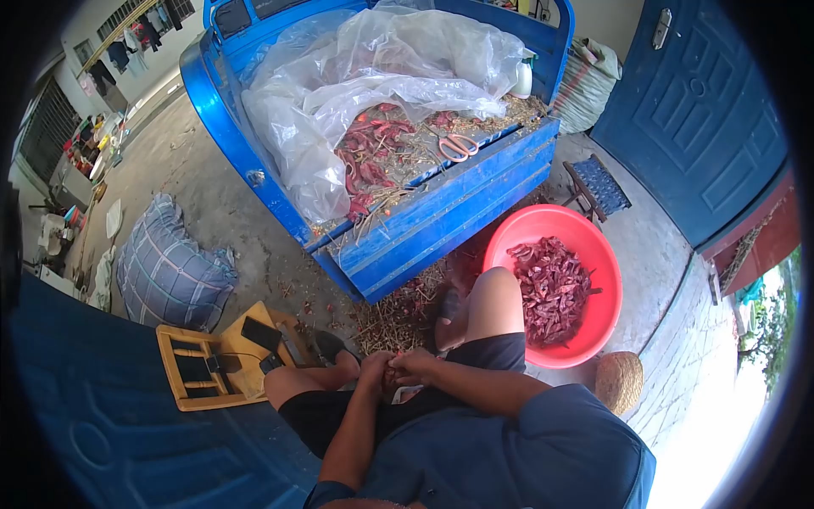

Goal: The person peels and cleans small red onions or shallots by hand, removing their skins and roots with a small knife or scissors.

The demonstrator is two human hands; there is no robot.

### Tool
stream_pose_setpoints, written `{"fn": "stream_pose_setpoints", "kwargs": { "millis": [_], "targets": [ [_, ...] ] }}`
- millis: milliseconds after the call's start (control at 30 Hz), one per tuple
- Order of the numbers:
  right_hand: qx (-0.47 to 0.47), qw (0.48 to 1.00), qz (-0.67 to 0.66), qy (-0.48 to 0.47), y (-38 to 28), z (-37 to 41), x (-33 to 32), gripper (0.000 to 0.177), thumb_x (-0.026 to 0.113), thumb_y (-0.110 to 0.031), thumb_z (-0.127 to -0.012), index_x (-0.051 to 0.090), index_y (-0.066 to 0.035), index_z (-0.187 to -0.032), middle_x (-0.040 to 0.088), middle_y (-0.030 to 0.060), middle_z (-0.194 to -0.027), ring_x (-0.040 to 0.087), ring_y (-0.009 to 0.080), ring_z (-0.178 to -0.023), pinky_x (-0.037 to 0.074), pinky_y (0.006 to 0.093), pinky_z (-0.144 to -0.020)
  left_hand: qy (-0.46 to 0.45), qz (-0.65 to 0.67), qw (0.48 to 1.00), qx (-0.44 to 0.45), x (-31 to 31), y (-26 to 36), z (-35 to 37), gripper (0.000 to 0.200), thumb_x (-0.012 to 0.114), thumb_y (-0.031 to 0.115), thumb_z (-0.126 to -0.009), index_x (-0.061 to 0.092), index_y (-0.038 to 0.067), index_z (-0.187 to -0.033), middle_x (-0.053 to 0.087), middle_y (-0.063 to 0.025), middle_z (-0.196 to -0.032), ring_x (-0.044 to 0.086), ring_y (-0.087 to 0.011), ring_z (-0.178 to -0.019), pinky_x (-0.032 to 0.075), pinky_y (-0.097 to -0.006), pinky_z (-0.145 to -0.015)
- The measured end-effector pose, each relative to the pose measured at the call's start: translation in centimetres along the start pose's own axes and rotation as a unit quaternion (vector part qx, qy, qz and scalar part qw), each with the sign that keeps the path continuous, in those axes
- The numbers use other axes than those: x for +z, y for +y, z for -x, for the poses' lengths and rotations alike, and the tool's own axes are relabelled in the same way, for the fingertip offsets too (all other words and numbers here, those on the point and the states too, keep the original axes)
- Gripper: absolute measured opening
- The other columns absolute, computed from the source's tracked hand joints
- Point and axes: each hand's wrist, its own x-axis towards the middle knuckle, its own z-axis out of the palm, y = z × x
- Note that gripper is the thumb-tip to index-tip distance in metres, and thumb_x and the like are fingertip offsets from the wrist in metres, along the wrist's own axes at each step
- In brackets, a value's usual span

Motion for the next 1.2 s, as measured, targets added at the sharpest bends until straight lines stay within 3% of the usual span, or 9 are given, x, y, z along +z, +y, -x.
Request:
{"fn": "stream_pose_setpoints", "kwargs": {
  "millis": [167, 233, 333, 567, 667, 833, 900, 1033, 1200],
  "targets": [
    [-0.009, 0.994, -0.092, -0.064, 2.0, 1.1, 0.9, 0.011, 0.073, -0.010, -0.086, 0.069, -0.007, -0.095, 0.069, 0.0026, -0.087, 0.066, 0.0132, -0.081, 0.056, 0.0296, -0.077, 0.020, -0.013, 1.000, 0.019, -0.3, -0.8, 1.3, 0.010, 0.063, 0.013, -0.085, 0.066, 0.004, -0.082, 0.064, -0.0042, -0.072, 0.060, -0.0125, -0.062, 0.047, -0.0266, -0.055],
    [-0.061, 0.989, 0.125, -0.058, 2.2, 1.6, 1.3, 0.016, 0.076, -0.008, -0.084, 0.069, -0.006, -0.098, 0.070, 0.0032, -0.090, 0.068, 0.0137, -0.083, 0.056, 0.0294, -0.078, -0.005, -0.040, 0.997, 0.063, -0.7, -2.0, 0.5, 0.011, 0.062, 0.012, -0.085, 0.068, 0.002, -0.085, 0.066, -0.0053, -0.078, 0.062, -0.0134, -0.069, 0.049, -0.0268, -0.062],
    [-0.107, 0.984, 0.133, -0.059, 1.8, 1.8, 1.1, 0.019, 0.077, -0.007, -0.082, 0.069, -0.004, -0.099, 0.071, 0.0044, -0.093, 0.068, 0.0137, -0.083, 0.056, 0.0282, -0.077, 0.011, -0.034, 0.997, 0.068, -1.0, -2.3, 0.4, 0.014, 0.059, 0.011, -0.085, 0.068, 0.001, -0.087, 0.066, -0.0062, -0.079, 0.063, -0.0143, -0.070, 0.050, -0.0270, -0.064],
    [-0.151, 0.981, -0.013, -0.120, 1.2, 0.2, 1.3, 0.020, 0.078, -0.006, -0.080, 0.069, -0.001, -0.097, 0.071, 0.0068, -0.089, 0.068, 0.0132, -0.075, 0.055, 0.0270, -0.068, 0.041, -0.040, 0.996, 0.068, -2.1, -2.0, -0.6, 0.018, 0.055, 0.014, -0.089, 0.069, 0.002, -0.089, 0.067, -0.0075, -0.087, 0.065, -0.0166, -0.079, 0.053, -0.0296, -0.069],
    [-0.240, 0.962, 0.132, -0.012, 2.1, -2.9, 1.5, 0.017, 0.079, -0.008, -0.079, 0.070, -0.002, -0.092, 0.070, 0.0059, -0.078, 0.067, 0.0128, -0.070, 0.053, 0.0272, -0.062, 0.047, 0.057, 0.997, 0.011, -3.6, -2.9, -1.9, 0.018, 0.053, 0.014, -0.087, 0.066, 0.002, -0.090, 0.065, -0.0100, -0.081, 0.065, -0.0189, -0.071, 0.054, -0.0311, -0.056],
    [-0.288, 0.931, 0.194, 0.112, 2.1, -1.6, 2.3, 0.019, 0.080, -0.017, -0.073, 0.071, -0.004, -0.083, 0.070, 0.0076, -0.077, 0.067, 0.0153, -0.066, 0.054, 0.0308, -0.062, 0.064, 0.126, 0.989, -0.054, -4.2, -6.5, -4.2, 0.021, 0.050, 0.017, -0.090, 0.066, 0.004, -0.097, 0.065, -0.0104, -0.085, 0.066, -0.0220, -0.072, 0.055, -0.0330, -0.059],
    [-0.395, 0.826, 0.325, 0.235, 2.7, -1.9, 2.4, 0.020, 0.079, -0.020, -0.072, 0.071, -0.006, -0.083, 0.071, 0.0120, -0.079, 0.069, 0.0208, -0.067, 0.055, 0.0345, -0.064, 0.129, 0.122, 0.983, -0.036, -2.3, -6.0, -3.2, 0.022, 0.050, 0.018, -0.091, 0.065, 0.004, -0.099, 0.066, -0.0104, -0.087, 0.067, -0.0231, -0.073, 0.055, -0.0336, -0.060],
    [-0.380, 0.826, 0.313, 0.272, 2.9, -2.0, 2.3, 0.021, 0.079, -0.022, -0.071, 0.071, -0.007, -0.084, 0.070, 0.0143, -0.079, 0.070, 0.0248, -0.068, 0.055, 0.0366, -0.065, 0.109, 0.126, 0.985, -0.054, -0.5, -4.4, -1.5, 0.022, 0.051, 0.022, -0.092, 0.064, 0.004, -0.098, 0.066, -0.0097, -0.087, 0.067, -0.0239, -0.072, 0.055, -0.0341, -0.059],
    [-0.291, 0.906, 0.193, 0.238, 2.8, -2.2, 1.2, 0.020, 0.079, -0.017, -0.075, 0.068, -0.003, -0.082, 0.069, 0.0098, -0.073, 0.068, 0.0179, -0.066, 0.054, 0.0343, -0.059, 0.074, 0.096, 0.991, -0.063, 0.2, -3.4, -0.2, 0.023, 0.051, 0.028, -0.095, 0.062, 0.009, -0.088, 0.060, -0.0026, -0.070, 0.059, -0.0155, -0.055, 0.047, -0.0279, -0.047]
  ]
}}
